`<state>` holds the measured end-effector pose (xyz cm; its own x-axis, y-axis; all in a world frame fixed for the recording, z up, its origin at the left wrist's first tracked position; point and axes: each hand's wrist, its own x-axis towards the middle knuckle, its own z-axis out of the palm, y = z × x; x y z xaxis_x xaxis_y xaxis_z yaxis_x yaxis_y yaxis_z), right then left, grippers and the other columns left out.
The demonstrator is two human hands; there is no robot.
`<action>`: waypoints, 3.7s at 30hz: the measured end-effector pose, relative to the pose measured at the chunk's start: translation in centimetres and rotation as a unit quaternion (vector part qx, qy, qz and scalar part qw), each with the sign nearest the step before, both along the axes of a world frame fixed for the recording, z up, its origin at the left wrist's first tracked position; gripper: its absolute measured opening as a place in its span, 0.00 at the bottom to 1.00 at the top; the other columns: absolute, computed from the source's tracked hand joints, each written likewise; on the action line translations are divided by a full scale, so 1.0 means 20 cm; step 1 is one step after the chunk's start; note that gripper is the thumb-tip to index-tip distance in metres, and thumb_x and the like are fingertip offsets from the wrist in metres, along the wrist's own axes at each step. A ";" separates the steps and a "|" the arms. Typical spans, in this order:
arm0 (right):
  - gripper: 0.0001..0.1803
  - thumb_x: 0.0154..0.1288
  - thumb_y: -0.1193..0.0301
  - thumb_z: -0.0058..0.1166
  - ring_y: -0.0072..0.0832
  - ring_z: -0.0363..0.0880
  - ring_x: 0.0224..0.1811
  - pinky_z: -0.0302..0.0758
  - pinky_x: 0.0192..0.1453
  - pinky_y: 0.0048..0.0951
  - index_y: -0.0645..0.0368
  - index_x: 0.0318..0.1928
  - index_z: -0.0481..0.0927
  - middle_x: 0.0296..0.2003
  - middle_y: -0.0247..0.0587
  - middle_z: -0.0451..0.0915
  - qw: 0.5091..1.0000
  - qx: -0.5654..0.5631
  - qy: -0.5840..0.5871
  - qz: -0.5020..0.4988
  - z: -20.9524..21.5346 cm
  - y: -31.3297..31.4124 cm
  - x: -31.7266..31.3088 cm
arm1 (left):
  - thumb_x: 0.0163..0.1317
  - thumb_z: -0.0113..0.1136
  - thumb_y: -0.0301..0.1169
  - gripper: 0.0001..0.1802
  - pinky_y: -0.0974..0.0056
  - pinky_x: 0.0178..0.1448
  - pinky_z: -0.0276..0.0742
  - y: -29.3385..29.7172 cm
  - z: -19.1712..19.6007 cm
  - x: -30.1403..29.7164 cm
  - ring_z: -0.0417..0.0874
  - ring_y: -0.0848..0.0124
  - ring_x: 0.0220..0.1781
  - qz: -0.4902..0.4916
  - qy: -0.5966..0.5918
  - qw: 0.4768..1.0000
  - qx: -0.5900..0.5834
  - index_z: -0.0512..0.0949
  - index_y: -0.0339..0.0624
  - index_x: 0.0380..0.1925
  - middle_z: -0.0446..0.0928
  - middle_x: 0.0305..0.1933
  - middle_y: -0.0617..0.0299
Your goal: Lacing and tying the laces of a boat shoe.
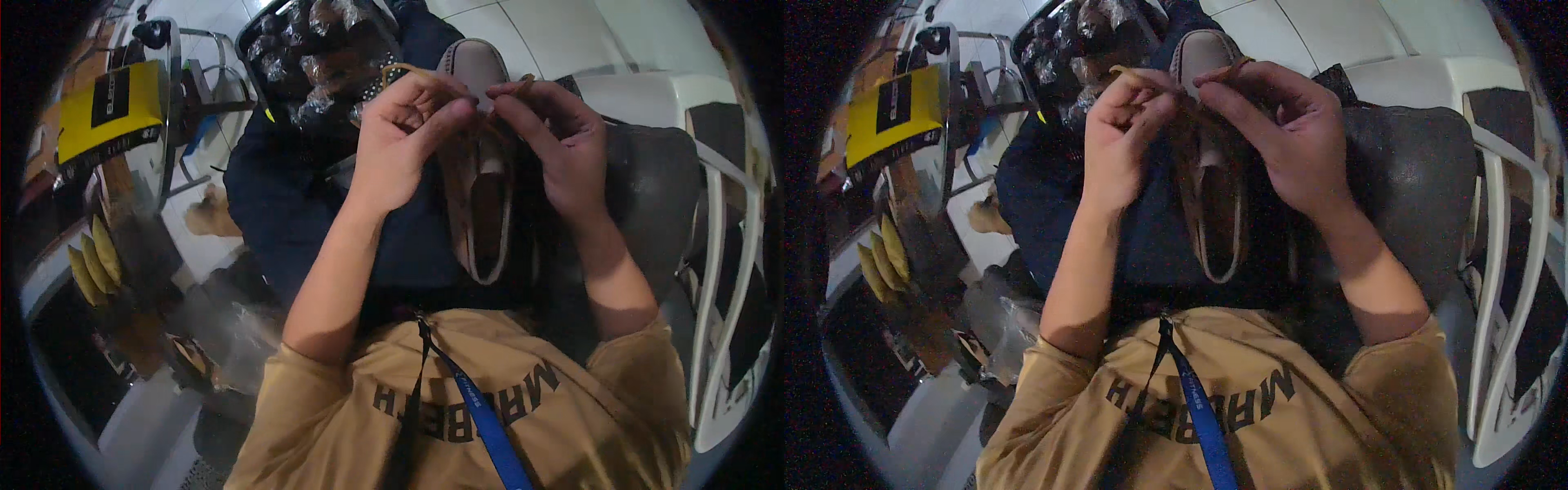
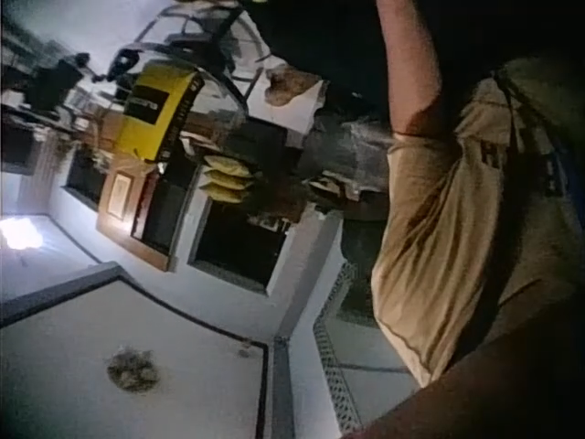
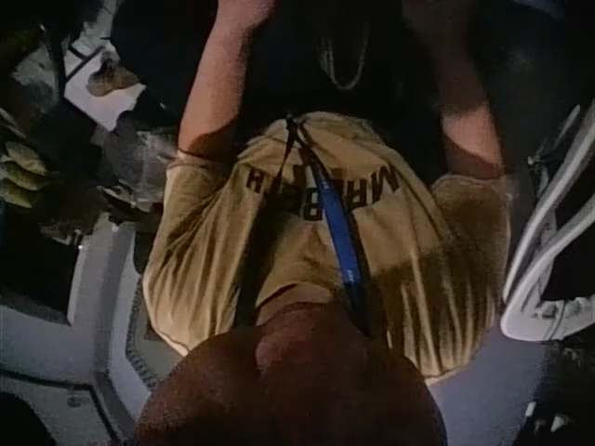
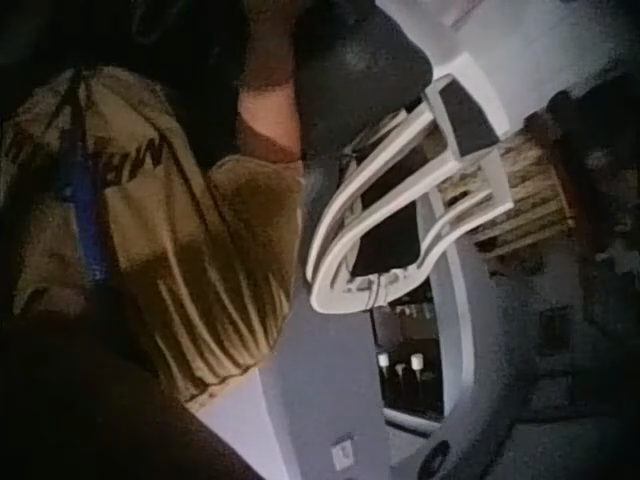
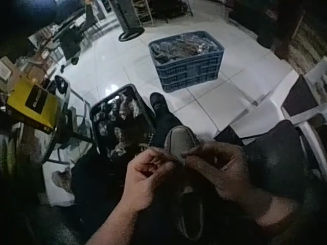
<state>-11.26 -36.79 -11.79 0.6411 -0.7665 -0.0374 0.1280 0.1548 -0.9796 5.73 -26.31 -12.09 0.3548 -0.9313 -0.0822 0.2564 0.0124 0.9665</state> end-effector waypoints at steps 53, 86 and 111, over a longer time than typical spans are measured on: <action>0.09 0.74 0.75 0.65 0.21 0.86 0.45 0.80 0.55 0.23 0.66 0.51 0.86 0.43 0.37 0.89 0.989 -0.074 0.115 -0.061 0.13 0.13 0.13 | 0.70 0.70 0.31 0.13 0.69 0.58 0.78 0.07 -0.15 0.13 0.85 0.76 0.49 -0.044 0.098 0.992 -0.072 0.84 0.35 0.48 0.87 0.44 0.63; 0.12 0.64 0.86 0.68 0.22 0.85 0.45 0.81 0.56 0.25 0.60 0.43 0.81 0.41 0.35 0.85 0.994 0.011 0.050 -0.099 0.13 0.22 0.18 | 0.56 0.70 0.22 0.19 0.58 0.61 0.80 0.12 -0.09 0.06 0.87 0.58 0.53 0.082 -0.208 0.949 -0.224 0.84 0.38 0.50 0.86 0.49 0.53; 0.08 0.76 0.72 0.64 0.17 0.83 0.43 0.76 0.52 0.21 0.64 0.48 0.85 0.40 0.34 0.88 0.991 -0.025 0.092 -0.098 0.12 0.17 0.17 | 0.54 0.80 0.23 0.15 0.65 0.52 0.82 0.13 -0.10 0.01 0.87 0.71 0.44 0.160 -0.154 0.963 -0.153 0.88 0.37 0.42 0.89 0.44 0.59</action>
